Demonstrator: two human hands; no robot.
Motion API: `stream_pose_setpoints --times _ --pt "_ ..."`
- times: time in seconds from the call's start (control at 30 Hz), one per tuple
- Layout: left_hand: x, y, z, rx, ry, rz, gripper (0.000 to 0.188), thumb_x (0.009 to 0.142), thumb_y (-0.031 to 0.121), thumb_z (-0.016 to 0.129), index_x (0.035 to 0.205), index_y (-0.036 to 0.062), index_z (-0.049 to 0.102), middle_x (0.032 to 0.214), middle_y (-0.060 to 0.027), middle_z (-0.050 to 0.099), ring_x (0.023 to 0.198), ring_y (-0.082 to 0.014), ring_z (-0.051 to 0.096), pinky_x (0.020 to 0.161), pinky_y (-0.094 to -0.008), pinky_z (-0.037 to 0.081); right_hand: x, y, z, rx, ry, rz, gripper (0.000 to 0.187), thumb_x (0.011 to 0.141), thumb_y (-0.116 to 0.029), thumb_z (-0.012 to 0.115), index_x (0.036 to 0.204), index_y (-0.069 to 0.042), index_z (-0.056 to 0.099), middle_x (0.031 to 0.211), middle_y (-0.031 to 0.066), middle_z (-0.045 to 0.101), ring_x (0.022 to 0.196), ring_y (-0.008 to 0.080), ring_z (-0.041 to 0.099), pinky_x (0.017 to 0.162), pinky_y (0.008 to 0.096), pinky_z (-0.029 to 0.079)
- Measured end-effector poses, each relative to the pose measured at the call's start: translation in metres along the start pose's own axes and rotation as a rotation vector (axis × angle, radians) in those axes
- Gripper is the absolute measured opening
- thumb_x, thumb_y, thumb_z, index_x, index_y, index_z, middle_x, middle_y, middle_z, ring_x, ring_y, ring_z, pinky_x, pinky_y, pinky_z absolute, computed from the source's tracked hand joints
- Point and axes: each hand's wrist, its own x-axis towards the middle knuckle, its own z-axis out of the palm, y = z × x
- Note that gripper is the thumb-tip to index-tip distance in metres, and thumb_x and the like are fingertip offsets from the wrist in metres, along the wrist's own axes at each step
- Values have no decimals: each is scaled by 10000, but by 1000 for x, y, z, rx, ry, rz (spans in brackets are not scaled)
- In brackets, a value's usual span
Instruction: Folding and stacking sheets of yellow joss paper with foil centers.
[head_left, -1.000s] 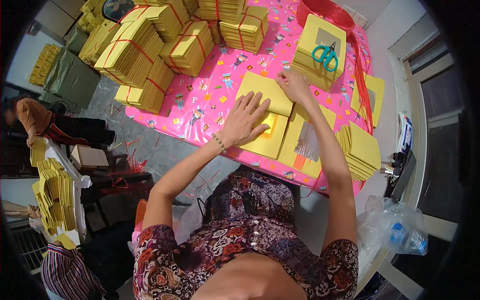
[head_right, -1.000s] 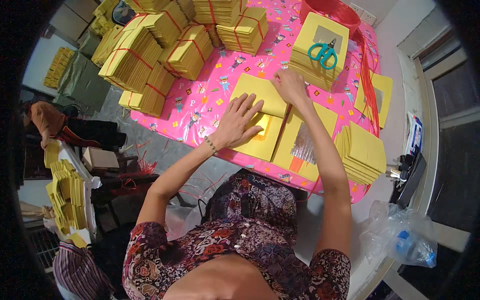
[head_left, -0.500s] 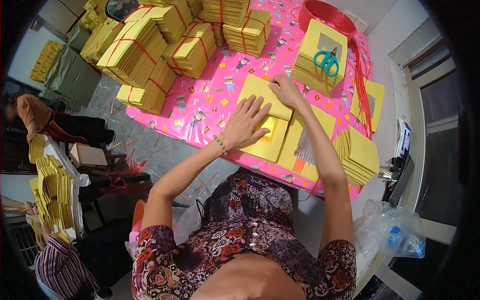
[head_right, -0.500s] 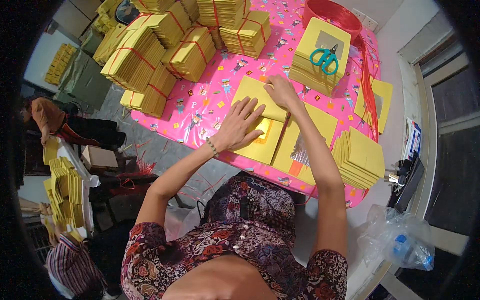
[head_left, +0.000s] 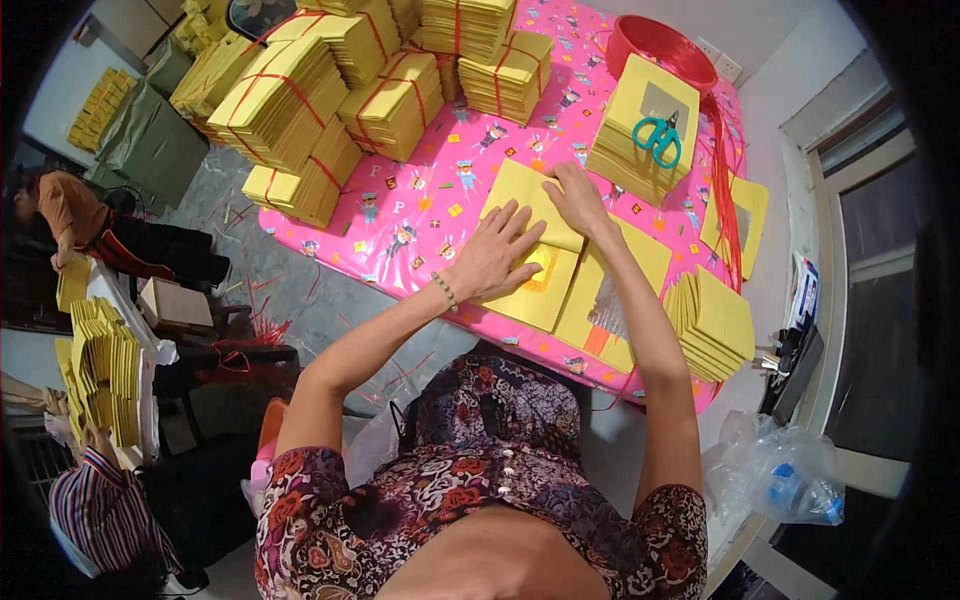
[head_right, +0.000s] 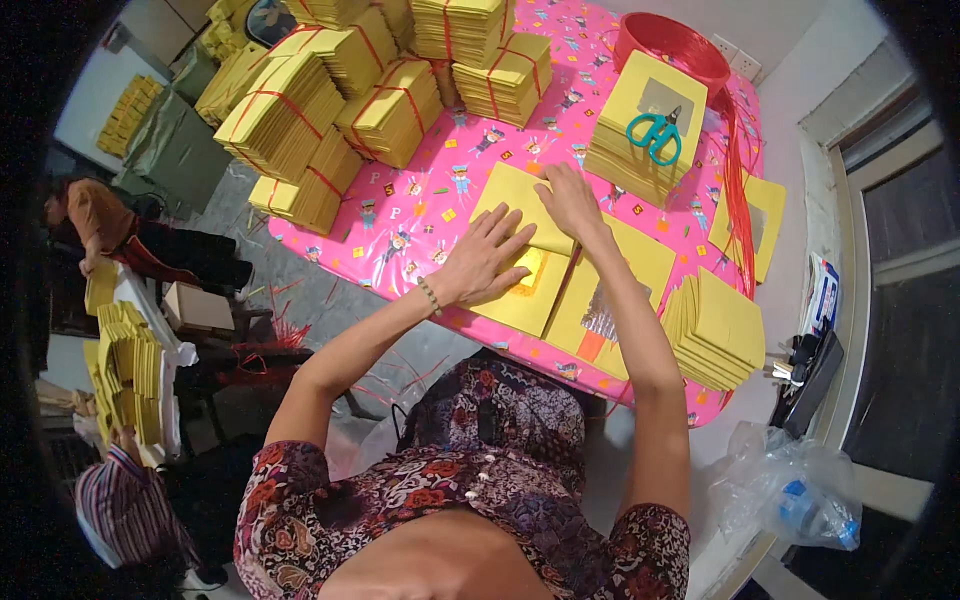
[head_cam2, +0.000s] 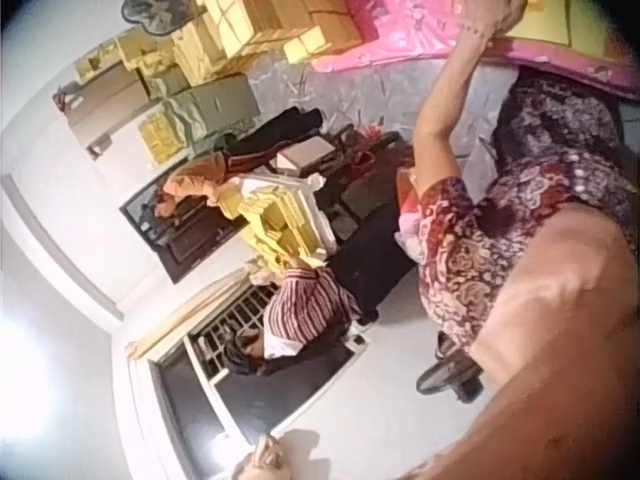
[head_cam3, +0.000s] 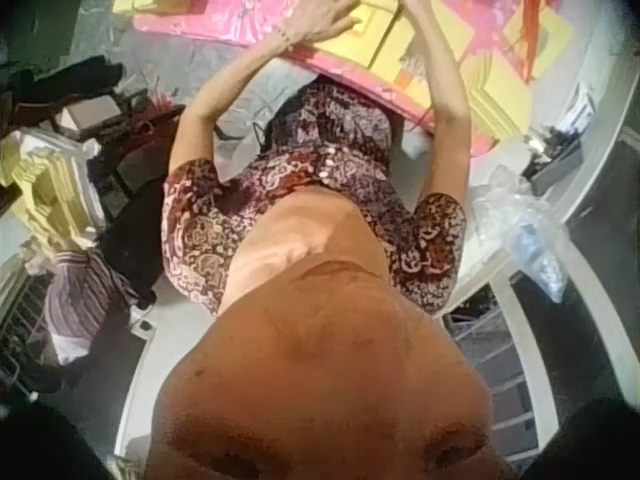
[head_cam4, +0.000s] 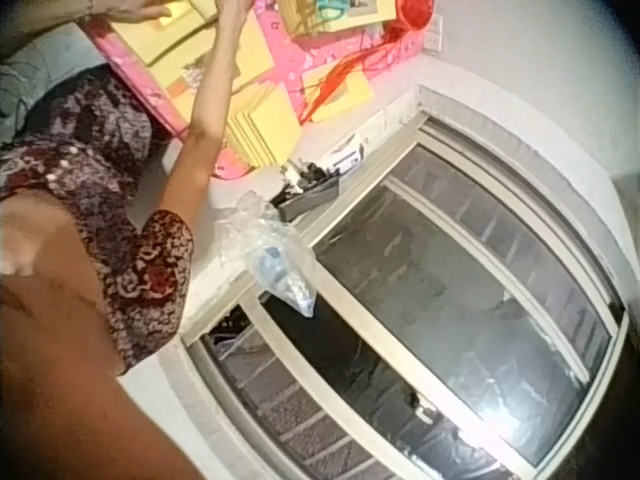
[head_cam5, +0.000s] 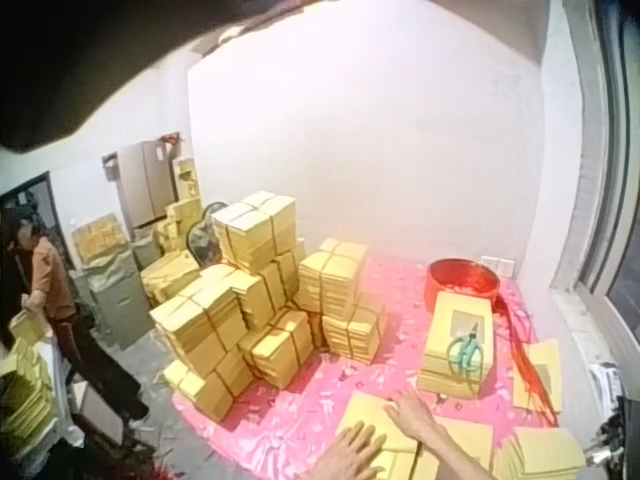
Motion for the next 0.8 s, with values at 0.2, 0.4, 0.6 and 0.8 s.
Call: stream_pose_setpoints --times 0.2,0.4,0.6,0.8 --pt "-7 -5 0 -7 -7 -2 606 953 406 479 1433 47 394 1440 -257 389 1374 -444 307 1141 -523 250 -56 -44 -11 -103 87 -187 463 954 -289 546 1301 13 495 1312 217 530 1277 396 444 1075 513 329" --pt "-6 2 1 -24 9 -8 588 955 370 477 1431 35 397 1439 -262 393 1373 -457 310 1139 -534 253 -117 -57 -9 -213 -181 -131 749 972 -441 483 1478 61 250 1557 239 225 1467 371 161 1193 493 123" --pt "-12 4 5 -111 16 10 606 942 360 490 1447 44 377 1463 -261 365 1390 -447 290 1164 -521 217 -119 -60 -10 -207 -243 -125 858 951 -526 476 1513 41 160 1588 232 122 1488 360 60 1200 489 89" --pt "-11 -27 -3 -159 -70 37 679 961 437 466 1495 50 306 1537 -252 269 1447 -411 201 1199 -463 157 -121 -54 -10 -174 -196 -167 865 928 -569 491 1526 -23 188 1591 221 123 1484 377 67 1197 499 93"
